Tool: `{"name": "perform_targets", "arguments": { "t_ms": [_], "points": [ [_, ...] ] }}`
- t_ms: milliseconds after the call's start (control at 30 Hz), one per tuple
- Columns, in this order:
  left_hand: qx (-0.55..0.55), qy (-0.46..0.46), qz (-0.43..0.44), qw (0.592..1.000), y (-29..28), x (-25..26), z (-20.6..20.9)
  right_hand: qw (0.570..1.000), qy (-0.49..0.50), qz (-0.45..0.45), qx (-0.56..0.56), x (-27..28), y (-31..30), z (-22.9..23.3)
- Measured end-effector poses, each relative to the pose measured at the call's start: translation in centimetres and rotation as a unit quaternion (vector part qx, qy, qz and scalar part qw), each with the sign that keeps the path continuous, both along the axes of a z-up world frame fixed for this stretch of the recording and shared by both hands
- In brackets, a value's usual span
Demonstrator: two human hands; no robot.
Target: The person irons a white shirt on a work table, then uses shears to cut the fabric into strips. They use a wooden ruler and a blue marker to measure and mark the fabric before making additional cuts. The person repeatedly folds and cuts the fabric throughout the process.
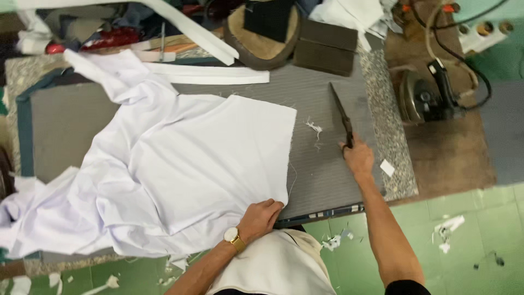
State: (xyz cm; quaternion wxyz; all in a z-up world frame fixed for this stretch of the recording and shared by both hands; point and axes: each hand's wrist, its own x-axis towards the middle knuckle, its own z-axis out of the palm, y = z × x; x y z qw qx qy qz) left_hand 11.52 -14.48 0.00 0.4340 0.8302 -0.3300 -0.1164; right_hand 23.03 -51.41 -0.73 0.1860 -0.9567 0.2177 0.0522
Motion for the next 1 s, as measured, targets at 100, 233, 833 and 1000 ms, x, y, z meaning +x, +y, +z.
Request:
{"name": "perform_targets", "arguments": {
  "t_ms": [100, 233, 833, 1000],
  "points": [
    [0.020, 0.033, 0.024, 0.999, -1.0, -0.6, 1.2, 0.990, -0.033, 0.135, 0.015, 1.2, -4.1, -1.2],
    [0.067, 0.084, 0.070, 0.992, -2.1, -2.7, 0.3, 0.976, -0.030, 0.208, 0.055, 1.5, -7.2, -2.8],
    [0.082, 0.444, 0.095, 0.887, 1.3, -4.7, 6.4, 0.922, 0.044, 0.374, 0.087, 3.5, 6.3, -1.3],
    [0.032, 0.500, 0.243, 0.831, 10.1, 1.0, 10.3, 0.841, 0.408, 0.349, -0.068, 5.9, 3.6, 6.2]
  ]
}}
